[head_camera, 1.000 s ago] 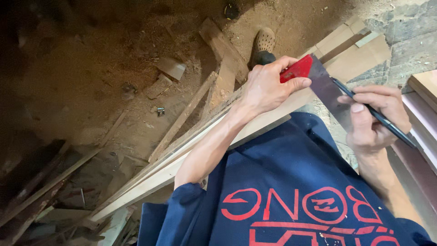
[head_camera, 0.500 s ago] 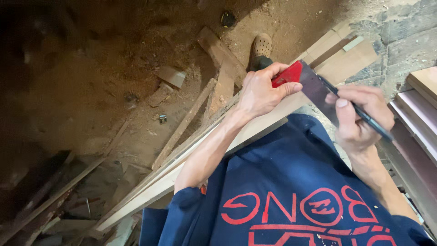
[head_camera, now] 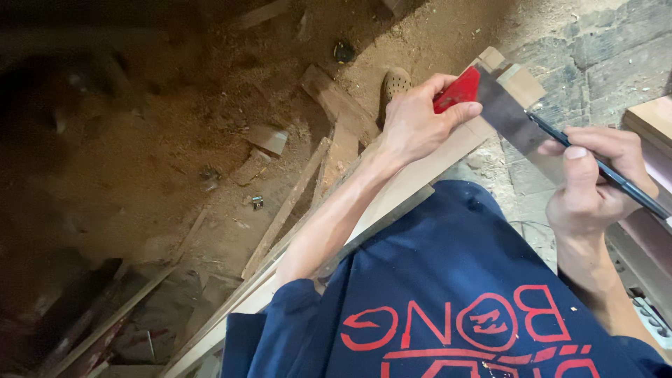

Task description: The person uses a metal square and a black marker to draw lines on a long wooden plank. They repeatedly reposition the square along the plank and draw straight lines to mark measurements.

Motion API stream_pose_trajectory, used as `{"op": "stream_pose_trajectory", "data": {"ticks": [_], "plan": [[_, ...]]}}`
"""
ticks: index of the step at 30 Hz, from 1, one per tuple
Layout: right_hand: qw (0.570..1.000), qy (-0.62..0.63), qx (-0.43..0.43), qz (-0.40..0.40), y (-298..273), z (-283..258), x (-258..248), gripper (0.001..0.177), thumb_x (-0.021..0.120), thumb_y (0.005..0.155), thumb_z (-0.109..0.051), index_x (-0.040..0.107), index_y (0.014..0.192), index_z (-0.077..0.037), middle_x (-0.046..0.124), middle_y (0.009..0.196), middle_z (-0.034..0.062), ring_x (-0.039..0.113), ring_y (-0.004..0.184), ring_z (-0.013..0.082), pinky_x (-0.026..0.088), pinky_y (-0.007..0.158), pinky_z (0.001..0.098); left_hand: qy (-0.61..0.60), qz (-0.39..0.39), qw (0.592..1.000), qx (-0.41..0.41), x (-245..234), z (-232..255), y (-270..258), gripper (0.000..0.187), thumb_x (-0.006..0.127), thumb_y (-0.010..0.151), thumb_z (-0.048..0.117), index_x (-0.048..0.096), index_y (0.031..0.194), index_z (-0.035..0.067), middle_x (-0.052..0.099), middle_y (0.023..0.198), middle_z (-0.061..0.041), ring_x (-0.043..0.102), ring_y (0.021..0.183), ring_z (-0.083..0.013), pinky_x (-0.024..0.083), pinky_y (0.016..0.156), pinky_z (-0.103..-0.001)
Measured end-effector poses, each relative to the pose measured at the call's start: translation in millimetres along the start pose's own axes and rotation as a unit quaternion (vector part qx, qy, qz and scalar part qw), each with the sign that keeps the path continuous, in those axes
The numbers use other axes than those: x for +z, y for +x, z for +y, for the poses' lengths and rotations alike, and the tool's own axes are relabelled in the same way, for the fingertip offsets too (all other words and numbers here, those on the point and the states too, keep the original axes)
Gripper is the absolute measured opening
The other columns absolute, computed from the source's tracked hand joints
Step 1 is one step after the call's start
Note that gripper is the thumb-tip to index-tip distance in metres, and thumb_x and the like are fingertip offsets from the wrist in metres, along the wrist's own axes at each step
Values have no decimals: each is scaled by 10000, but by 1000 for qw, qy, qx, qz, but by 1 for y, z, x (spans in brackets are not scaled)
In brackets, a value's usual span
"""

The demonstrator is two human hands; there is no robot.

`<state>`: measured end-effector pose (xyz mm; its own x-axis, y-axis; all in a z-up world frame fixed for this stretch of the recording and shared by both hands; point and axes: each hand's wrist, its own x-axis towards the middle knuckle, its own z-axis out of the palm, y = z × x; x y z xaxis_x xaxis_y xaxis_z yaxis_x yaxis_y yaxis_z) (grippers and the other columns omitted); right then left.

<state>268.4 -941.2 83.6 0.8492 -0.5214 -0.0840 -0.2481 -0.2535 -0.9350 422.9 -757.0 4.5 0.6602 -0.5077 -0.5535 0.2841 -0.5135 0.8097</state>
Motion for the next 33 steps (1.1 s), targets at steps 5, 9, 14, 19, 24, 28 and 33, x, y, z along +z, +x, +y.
{"op": "stream_pose_trajectory", "data": {"ticks": [5, 9, 14, 19, 24, 28, 33], "plan": [[1000, 17, 14, 7, 3, 0, 6, 138, 599, 1157, -30, 597, 1121, 103, 637, 1099, 173, 716, 843, 233, 626, 816, 311, 10, 4, 1000, -10, -3, -1, -4, 648, 747, 804, 607, 708, 1231, 121, 815, 998, -68, 790, 924, -206, 592, 868, -356], [1000, 13, 10, 4, 5, 2, 8, 116, 595, 1128, -15, 610, 1115, 100, 638, 1119, 180, 719, 845, 231, 619, 803, 307, 13, 9, 1000, -15, -2, -1, -5, 662, 746, 787, 624, 716, 1220, 124, 817, 962, -60, 793, 894, -199, 595, 843, -357], [1000, -8, -4, -7, 9, 2, 13, 111, 605, 1151, -10, 614, 1124, 97, 648, 1123, 184, 718, 843, 230, 600, 803, 294, 11, 24, 1000, -15, -1, 0, -6, 649, 736, 790, 626, 730, 1209, 130, 813, 917, -52, 794, 861, -193, 605, 799, -350], [1000, 7, -1, -5, 12, -2, 18, 111, 604, 1122, -30, 612, 1131, 81, 632, 1116, 173, 715, 841, 216, 601, 783, 284, 46, 28, 999, -1, 1, 0, -5, 637, 718, 810, 630, 725, 1204, 130, 804, 849, -49, 788, 824, -192, 594, 777, -347], [999, 31, 10, 5, 14, 1, 24, 113, 602, 1135, -37, 599, 1128, 76, 642, 1120, 164, 721, 870, 207, 611, 810, 285, 15, 30, 999, 0, 3, -2, -5, 626, 710, 814, 629, 727, 1179, 121, 808, 844, -55, 799, 801, -200, 602, 767, -351], [999, 47, -8, 4, 19, 6, 31, 101, 592, 1132, -26, 598, 1166, 70, 638, 1133, 164, 717, 886, 203, 620, 837, 292, 25, 33, 999, 18, 2, -4, -6, 623, 709, 834, 628, 715, 1187, 114, 806, 864, -58, 796, 815, -207, 601, 771, -359], [999, 34, -31, -10, 20, 2, 38, 101, 608, 1170, -21, 620, 1149, 77, 637, 1141, 160, 735, 925, 208, 631, 859, 301, 28, 48, 998, 22, 3, -4, -4, 620, 720, 818, 626, 730, 1168, 116, 809, 892, -74, 799, 818, -217, 609, 752, -365]]}}
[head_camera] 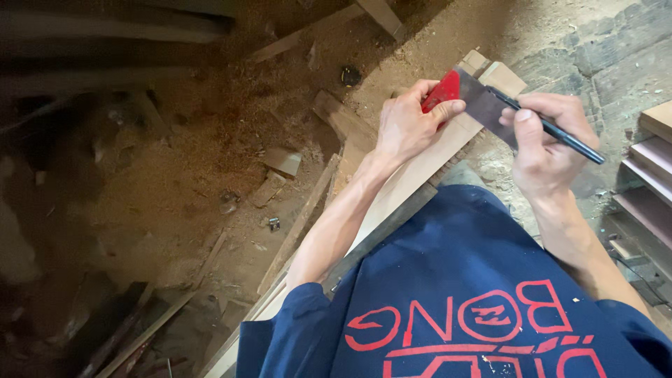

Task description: The person uses a metal square and a black marker to draw lines on a long wooden plank. They repeatedly reposition the square along the plank and draw straight lines to mark measurements.

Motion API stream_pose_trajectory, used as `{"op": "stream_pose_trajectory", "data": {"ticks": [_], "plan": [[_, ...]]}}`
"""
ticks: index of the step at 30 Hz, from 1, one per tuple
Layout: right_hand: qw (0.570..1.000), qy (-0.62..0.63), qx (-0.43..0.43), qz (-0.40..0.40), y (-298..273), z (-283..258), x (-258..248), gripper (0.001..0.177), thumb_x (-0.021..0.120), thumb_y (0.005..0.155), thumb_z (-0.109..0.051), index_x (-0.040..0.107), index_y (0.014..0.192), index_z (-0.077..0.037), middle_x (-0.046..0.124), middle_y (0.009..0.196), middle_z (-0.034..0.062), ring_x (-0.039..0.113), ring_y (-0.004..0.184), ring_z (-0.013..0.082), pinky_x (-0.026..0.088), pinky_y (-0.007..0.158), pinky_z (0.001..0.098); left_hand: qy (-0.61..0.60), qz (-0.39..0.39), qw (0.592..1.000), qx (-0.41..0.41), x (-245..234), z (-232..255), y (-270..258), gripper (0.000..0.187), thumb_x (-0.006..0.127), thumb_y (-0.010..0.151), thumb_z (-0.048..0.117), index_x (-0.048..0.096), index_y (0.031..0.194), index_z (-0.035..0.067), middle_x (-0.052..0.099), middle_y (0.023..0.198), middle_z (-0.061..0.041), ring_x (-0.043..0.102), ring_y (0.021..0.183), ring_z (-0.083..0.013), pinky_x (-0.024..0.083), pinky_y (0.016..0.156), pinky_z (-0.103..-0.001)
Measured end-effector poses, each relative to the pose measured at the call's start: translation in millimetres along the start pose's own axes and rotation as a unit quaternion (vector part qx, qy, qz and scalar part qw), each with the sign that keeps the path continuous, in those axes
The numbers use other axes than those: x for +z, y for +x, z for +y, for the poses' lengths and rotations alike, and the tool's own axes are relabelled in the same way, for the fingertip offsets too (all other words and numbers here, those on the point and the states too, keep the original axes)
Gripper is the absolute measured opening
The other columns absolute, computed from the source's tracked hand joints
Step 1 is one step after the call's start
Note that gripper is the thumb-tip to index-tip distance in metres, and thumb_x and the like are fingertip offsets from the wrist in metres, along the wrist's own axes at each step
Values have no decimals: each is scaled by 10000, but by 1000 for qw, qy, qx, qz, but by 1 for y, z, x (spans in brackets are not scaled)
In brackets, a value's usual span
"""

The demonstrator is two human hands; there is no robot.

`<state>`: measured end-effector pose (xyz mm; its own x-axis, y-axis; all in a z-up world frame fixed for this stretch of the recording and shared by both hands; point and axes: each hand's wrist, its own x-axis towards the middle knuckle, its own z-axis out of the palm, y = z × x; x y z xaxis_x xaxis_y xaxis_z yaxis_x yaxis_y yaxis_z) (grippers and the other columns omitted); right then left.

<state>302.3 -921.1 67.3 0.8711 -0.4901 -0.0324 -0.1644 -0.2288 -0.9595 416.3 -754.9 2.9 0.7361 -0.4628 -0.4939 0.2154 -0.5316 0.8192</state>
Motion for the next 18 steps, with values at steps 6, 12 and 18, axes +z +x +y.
{"op": "stream_pose_trajectory", "data": {"ticks": [6, 12, 18], "plan": [[956, -263, -128, -31, -9, -4, -31, 66, 670, 1058, 13, 691, 1000, 36, 721, 950, 154, 691, 854, 268, 549, 771, 362, 2, -6, 1000, -20, 2, -1, 0, 610, 744, 805, 605, 727, 1169, 116, 813, 903, -67, 798, 825, -193, 610, 753, -363], [949, -311, -46, -23, -13, -8, -71, 121, 643, 1083, -59, 702, 987, -16, 693, 951, 138, 629, 846, 230, 487, 760, 373, -17, -2, 999, -38, -3, 10, 1, 597, 790, 763, 556, 735, 1168, 120, 813, 923, -45, 783, 811, -166, 611, 765, -347], [880, -356, -296, -110, 1, -20, -8, 268, 790, 1007, -166, 581, 911, -28, 648, 1059, 222, 639, 959, 399, 537, 855, 474, -108, 120, 987, -4, -27, 17, -58, 587, 809, 791, 516, 742, 1178, 80, 819, 975, -68, 786, 871, -167, 626, 801, -325]]}}
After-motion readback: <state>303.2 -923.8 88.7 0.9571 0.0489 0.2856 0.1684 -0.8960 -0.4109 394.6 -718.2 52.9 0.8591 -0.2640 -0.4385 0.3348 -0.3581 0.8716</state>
